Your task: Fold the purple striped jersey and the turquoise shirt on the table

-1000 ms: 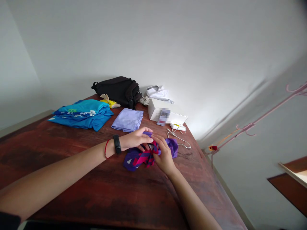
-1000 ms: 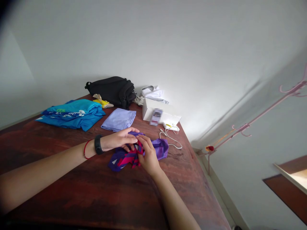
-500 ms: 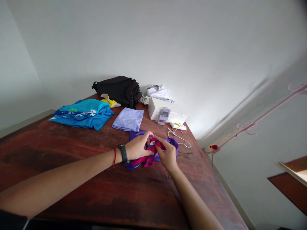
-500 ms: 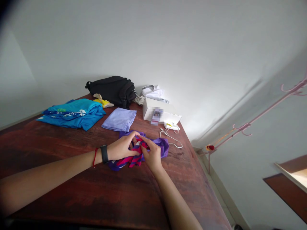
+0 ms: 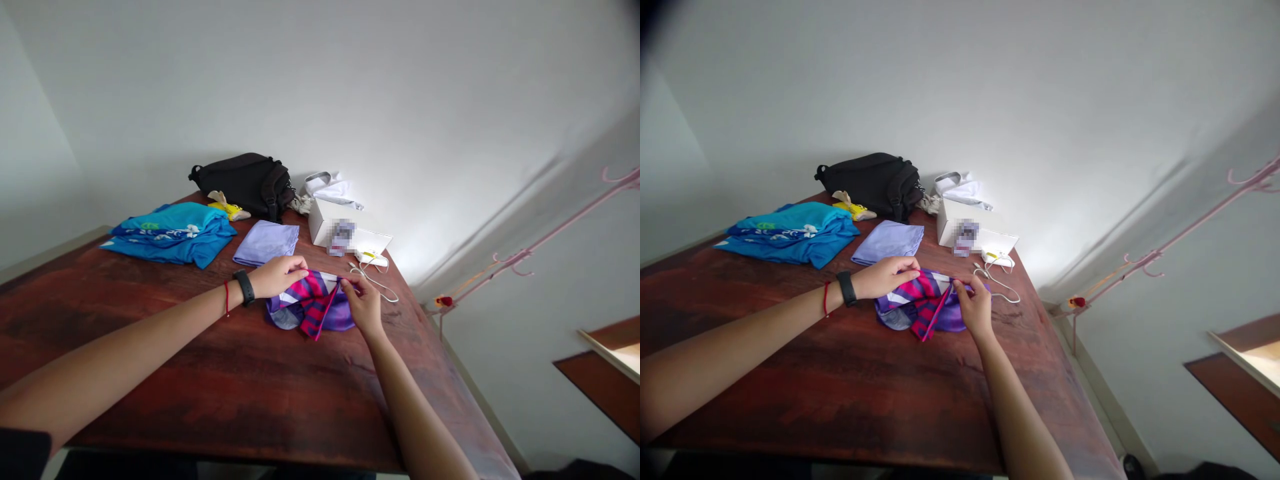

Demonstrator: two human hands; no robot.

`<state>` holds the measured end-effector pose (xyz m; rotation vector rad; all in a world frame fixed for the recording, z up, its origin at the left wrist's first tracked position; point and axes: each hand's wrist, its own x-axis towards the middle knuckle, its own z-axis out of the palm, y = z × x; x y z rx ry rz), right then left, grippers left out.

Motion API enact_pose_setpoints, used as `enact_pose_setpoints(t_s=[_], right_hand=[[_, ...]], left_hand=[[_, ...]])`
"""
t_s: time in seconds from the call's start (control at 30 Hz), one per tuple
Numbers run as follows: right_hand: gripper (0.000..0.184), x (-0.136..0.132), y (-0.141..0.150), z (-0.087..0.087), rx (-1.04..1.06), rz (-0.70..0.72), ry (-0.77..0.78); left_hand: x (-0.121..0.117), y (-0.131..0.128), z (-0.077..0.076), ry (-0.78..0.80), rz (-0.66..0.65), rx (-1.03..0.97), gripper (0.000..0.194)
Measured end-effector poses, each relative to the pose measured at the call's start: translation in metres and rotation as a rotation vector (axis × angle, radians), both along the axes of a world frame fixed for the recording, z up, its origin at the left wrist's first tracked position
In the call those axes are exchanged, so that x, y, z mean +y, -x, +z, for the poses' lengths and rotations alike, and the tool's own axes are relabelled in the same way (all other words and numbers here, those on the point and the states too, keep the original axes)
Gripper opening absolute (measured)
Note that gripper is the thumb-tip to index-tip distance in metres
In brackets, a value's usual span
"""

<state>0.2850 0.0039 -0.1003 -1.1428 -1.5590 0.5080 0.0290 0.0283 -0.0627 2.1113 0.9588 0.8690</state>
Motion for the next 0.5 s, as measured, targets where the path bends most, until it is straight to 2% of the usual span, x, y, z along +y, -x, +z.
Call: enact_pose_setpoints(t_s=[0.17,0.27,0.33,0.4,0.5], right_hand=[[0.031,0.003,-0.005,-0.002,0.129,0.034,0.022],[0.029,0.005,-0.01,-0.004,0.203,0.088,0.083],[0.027,0.003,-0.011,0.001,0.239,0.14,0.06],[0.032,-0.004,-0.008,0.009,0.177,0.195,0.0],[0.047,-0.021,0.004,0.022,-0.124,0.244,-0.072]], left_hand=[[-0.005,-0.003,-0.003,0.094,-0.074,0.054,0.024],[-0.009,-0.006,-0.004,0.041,-0.159,0.058,0.021],[-0.012,-0.007,-0.001,0.007,-0.175,0.029,0.02],[-0.015,-0.007,0.005,0.0,-0.172,0.008,0.019],[-0.024,-0.009,0.014,-0.028,-0.183,0.011,0.017]])
